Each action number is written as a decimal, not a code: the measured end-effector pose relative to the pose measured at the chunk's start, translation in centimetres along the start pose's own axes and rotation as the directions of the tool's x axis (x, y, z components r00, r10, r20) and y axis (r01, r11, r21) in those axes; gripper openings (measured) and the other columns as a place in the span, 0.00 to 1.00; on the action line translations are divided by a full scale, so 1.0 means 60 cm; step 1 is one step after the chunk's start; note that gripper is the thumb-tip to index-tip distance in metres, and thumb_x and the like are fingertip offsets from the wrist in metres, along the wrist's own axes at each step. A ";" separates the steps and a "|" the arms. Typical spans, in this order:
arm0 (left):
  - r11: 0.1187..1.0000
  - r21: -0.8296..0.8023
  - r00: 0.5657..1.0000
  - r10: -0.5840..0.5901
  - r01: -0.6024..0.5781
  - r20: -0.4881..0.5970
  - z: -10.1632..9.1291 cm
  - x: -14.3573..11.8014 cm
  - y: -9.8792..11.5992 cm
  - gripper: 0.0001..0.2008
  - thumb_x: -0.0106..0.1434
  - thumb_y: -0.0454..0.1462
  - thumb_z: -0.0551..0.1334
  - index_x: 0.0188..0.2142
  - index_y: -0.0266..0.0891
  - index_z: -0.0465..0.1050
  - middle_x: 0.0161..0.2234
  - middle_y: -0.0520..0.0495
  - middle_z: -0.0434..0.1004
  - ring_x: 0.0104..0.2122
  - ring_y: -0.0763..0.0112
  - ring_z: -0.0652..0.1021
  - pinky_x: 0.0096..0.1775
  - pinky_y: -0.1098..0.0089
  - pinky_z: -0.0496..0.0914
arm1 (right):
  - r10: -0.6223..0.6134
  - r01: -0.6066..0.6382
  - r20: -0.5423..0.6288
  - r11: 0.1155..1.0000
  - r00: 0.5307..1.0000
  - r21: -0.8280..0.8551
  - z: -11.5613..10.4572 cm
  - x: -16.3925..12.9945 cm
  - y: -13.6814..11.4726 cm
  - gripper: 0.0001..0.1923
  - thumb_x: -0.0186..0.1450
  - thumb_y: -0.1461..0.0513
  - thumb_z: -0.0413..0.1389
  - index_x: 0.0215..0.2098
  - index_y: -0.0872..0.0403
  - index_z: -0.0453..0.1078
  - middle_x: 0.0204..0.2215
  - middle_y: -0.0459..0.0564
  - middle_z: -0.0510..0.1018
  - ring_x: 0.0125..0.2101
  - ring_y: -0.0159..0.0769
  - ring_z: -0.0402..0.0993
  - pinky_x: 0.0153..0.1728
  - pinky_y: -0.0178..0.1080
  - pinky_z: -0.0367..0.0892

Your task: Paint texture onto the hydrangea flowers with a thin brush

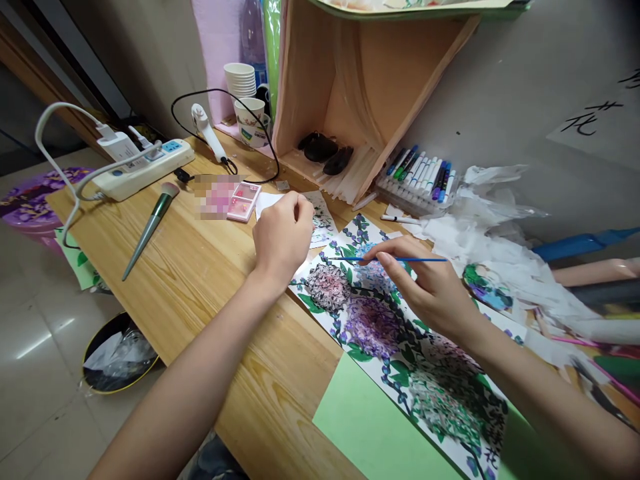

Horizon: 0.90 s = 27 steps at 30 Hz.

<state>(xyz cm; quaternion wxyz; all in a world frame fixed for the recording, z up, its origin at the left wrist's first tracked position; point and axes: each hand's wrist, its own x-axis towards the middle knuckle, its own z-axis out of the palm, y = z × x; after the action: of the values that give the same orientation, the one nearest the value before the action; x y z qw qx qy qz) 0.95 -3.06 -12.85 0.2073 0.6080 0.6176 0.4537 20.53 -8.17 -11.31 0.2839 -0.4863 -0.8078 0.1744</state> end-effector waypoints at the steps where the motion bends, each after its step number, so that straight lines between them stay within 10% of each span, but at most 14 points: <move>1: 1.000 0.000 1.000 -0.001 0.001 0.001 0.000 0.000 0.000 0.15 0.64 0.40 0.49 0.27 0.42 0.71 0.24 0.49 0.75 0.28 0.70 0.76 0.31 0.70 0.66 | -0.001 0.001 0.005 1.000 1.000 0.001 0.000 0.000 0.000 0.10 0.68 0.59 0.46 0.37 0.50 0.69 0.32 0.48 0.75 0.35 0.36 0.70 0.36 0.39 0.63; 27: 1.000 0.012 1.000 0.014 -0.014 -0.006 0.000 0.000 0.000 0.16 0.64 0.39 0.48 0.27 0.41 0.71 0.23 0.50 0.75 0.27 0.71 0.75 0.31 0.71 0.65 | 0.050 -0.044 -0.088 0.997 0.995 0.068 -0.005 -0.013 0.006 0.11 0.69 0.59 0.46 0.36 0.51 0.69 0.32 0.48 0.75 0.34 0.33 0.71 0.35 0.37 0.62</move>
<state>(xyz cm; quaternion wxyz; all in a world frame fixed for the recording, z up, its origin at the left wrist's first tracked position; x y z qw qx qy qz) 0.94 -3.08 -12.86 0.1986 0.6121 0.6168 0.4532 21.23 -8.73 -11.51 0.3316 -0.5029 -0.7764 0.1853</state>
